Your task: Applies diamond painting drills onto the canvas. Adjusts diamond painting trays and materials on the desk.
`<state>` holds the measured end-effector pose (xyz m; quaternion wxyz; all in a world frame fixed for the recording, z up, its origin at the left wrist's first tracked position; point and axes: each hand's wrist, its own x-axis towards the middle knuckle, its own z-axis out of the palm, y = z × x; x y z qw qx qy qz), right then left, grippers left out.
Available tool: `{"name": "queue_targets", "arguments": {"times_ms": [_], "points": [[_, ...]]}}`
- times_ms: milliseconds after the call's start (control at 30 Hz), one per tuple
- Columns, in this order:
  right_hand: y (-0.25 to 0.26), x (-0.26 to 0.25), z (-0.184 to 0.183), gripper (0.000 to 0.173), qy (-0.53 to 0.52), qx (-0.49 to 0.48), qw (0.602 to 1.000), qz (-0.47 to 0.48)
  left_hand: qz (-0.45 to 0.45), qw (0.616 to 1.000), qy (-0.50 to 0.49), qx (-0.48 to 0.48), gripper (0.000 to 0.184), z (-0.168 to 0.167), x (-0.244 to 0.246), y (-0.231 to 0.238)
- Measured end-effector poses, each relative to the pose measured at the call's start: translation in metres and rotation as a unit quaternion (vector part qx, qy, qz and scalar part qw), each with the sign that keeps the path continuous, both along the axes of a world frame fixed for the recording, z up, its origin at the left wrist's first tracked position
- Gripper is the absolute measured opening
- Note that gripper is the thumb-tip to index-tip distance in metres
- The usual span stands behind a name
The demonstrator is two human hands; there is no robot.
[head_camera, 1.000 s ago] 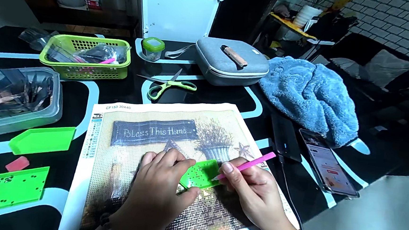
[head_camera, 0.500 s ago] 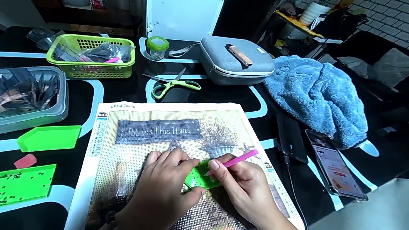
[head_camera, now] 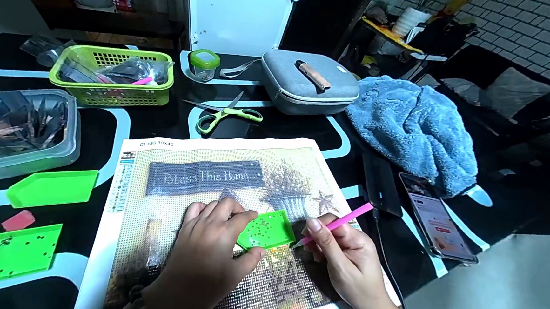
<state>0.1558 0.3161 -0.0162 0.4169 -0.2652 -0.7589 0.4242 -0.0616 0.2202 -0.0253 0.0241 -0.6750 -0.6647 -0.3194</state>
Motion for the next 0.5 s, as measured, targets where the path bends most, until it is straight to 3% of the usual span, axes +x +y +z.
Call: {"name": "queue_targets", "arguments": {"times_ms": [367,500], "points": [[-0.0012,-0.0013,-0.0023,0.027,-0.018,0.020,1.000,0.007,0.001,1.000,-0.002,-0.006,0.043,0.0010,0.0000,0.0001],[-0.0012,-0.0002,-0.0024,0.030,-0.051,0.075,0.996,0.005,0.004,1.000,0.000,-0.001,0.043,-0.0001,0.0000,0.0004]]}}
